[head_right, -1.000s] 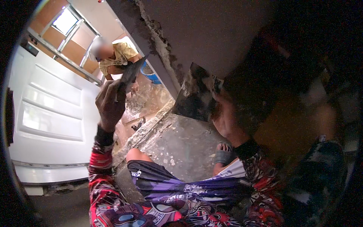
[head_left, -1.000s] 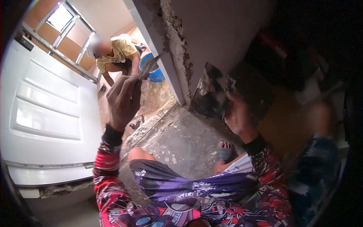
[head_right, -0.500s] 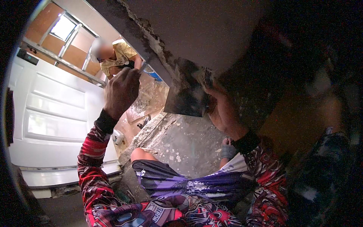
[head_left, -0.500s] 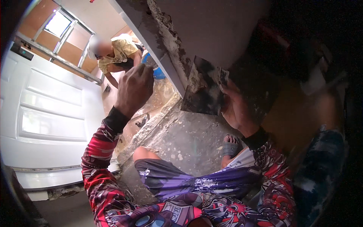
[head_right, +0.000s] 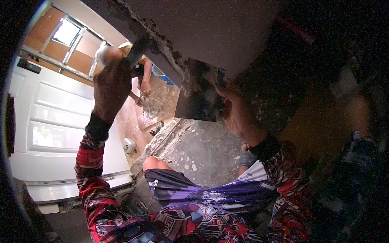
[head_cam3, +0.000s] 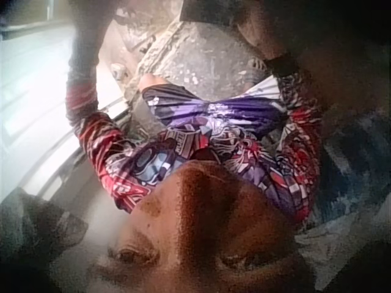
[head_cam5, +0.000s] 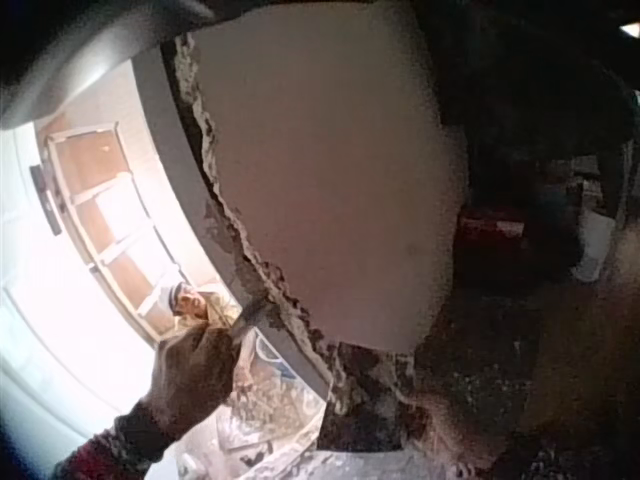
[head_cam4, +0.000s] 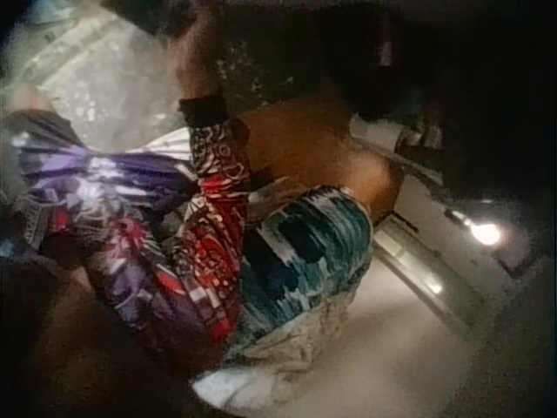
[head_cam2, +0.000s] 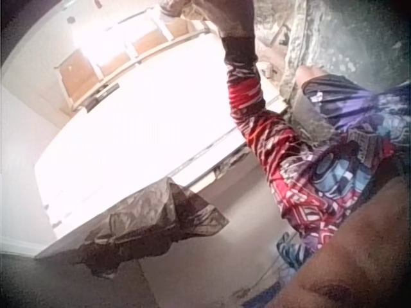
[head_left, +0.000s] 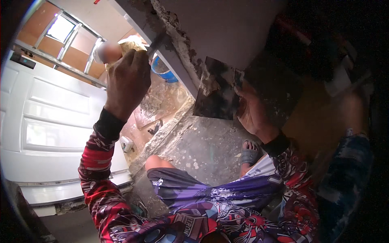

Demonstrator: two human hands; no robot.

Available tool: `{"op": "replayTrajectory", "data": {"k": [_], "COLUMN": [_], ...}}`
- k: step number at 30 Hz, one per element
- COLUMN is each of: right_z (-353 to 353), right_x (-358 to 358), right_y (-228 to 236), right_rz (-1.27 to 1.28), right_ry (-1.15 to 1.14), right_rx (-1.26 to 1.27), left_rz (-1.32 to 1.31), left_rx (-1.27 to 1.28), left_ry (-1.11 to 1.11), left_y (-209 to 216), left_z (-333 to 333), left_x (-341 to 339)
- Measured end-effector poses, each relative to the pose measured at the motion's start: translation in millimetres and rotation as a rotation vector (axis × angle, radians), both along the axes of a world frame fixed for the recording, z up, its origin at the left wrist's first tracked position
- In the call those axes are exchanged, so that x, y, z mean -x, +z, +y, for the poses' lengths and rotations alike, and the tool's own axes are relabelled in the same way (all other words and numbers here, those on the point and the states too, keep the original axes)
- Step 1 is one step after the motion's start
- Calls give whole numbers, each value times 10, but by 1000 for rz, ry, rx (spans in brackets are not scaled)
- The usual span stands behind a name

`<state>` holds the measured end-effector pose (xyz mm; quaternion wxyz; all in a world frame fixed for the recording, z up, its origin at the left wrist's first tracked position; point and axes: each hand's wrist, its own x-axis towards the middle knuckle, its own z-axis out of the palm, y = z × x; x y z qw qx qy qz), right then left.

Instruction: The person scoops plaster onto scrapers and applies it to the doorway frame, smoothing the mixture along the wall edge.

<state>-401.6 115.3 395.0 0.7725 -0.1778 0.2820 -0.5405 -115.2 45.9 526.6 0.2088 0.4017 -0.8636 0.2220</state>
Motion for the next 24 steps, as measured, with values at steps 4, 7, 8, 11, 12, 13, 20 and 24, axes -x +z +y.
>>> {"op": "replayTrajectory", "data": {"k": [4,7,8,11,12,13,20,24], "right_z": [-15,-19,-21,-16,-16,-10,25,20], "right_x": [47,21,10,36,41,24,-41,17], "right_y": [-30,-58,-90,-74,-55,-30,-21,47], "right_rz": [-49,-44,-42,-35,-34,-37,75,-7], "right_ry": [79,52,26,11,26,26,-11,69], "right_rx": [29,38,29,33,45,45,7,33], "left_rz": [7,-90,-119,-146,-176,-205,-329,-515], "left_rx": [77,105,132,186,216,247,399,466], "left_ry": [-51,-12,4,-3,-5,-8,-63,-11], "left_y": [259,446,495,633,684,734,1084,1330], "left_z": [34,65,57,6,-13,-16,-73,-125], "left_x": [64,83,76,51,41,43,35,-131]}}
